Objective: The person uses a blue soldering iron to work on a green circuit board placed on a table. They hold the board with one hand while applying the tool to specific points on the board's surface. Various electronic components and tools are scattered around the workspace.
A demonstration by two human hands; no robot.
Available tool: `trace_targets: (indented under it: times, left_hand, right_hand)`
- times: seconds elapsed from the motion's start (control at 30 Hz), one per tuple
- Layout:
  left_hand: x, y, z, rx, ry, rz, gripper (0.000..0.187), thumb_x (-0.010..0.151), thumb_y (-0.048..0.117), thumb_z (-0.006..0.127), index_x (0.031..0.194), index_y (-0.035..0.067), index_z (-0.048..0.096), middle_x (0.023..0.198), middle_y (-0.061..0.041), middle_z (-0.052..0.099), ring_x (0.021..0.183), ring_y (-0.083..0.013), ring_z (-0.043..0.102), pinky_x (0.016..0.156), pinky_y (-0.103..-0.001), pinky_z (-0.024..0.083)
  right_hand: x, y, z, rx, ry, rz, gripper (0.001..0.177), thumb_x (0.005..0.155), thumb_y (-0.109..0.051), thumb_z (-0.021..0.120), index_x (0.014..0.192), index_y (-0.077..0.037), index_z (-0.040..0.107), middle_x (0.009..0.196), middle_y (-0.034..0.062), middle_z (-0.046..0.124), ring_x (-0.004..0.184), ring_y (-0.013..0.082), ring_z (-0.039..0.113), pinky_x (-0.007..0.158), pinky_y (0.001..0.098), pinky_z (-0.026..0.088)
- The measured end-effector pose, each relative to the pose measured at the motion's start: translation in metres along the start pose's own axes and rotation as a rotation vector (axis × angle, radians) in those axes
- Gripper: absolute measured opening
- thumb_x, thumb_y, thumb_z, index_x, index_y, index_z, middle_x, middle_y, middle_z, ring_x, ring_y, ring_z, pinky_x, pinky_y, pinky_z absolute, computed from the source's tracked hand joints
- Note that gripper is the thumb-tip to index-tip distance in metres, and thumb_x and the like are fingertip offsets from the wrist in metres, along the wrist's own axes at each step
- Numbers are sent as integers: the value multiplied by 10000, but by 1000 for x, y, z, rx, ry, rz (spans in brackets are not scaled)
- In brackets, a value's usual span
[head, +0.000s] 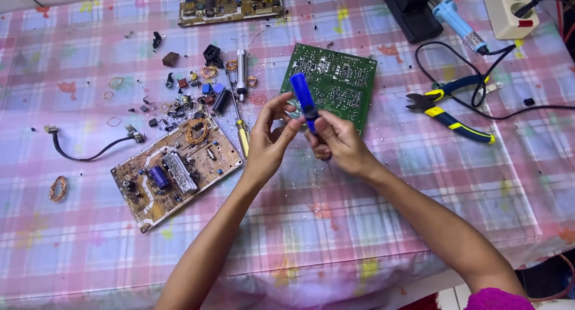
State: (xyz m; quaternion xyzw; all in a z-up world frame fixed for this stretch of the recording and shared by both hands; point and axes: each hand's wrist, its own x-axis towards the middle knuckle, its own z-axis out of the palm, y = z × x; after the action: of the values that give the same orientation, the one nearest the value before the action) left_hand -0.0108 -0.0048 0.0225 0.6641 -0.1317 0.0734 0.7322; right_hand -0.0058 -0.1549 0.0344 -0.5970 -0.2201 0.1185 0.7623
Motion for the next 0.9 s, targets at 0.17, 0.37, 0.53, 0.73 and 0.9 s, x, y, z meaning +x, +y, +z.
trace_targets:
  times: [0.17, 0.37, 0.53, 0.73, 0.9]
  left_hand:
    - [0, -11, -3, 29, -1, -24, 359, 900, 238, 582, 1213, 74, 514, 985, -74, 577, 906, -136, 525, 780, -306, 502]
    - [-3, -17, 3, 74, -122, -66, 322, 899, 252, 578, 1170, 79, 553, 956, -100, 642, 885, -174, 612, 745, -319, 521]
    - [-9, -20, 9, 103, -288, -147, 351, 912, 309, 542, 1142, 46, 571, 903, -161, 664, 813, -247, 655, 704, -365, 540]
    - [-25, -15, 31, 111, -436, -146, 279, 885, 300, 564, 993, 51, 628, 736, -141, 671, 674, -221, 642, 620, -371, 516]
    - [-21, -16, 21, 147, -424, -120, 225, 939, 220, 472, 894, 62, 626, 542, -46, 588, 522, -165, 587, 564, -286, 473]
  right_hand:
    - [-2, 27, -17, 111, 50, -24, 331, 980, -244, 313, 1078, 32, 468, 649, 91, 402, 425, 73, 340, 385, 217, 411]
    - [-2, 14, -6, 330, 167, 72, 411, 972, -321, 330, 1125, 37, 460, 682, 95, 422, 438, 66, 339, 408, 214, 408]
    - [0, 2, -9, 449, 186, 91, 460, 958, -294, 367, 1226, 78, 405, 788, 108, 457, 477, 47, 325, 404, 190, 360]
    - [0, -1, -12, 402, 289, -26, 417, 959, -297, 405, 1203, 42, 400, 838, 83, 434, 538, 42, 320, 497, 182, 366]
    - [4, -20, -13, 418, 217, -40, 549, 931, -355, 399, 1392, -103, 238, 1034, 141, 530, 676, 160, 571, 630, 328, 556]
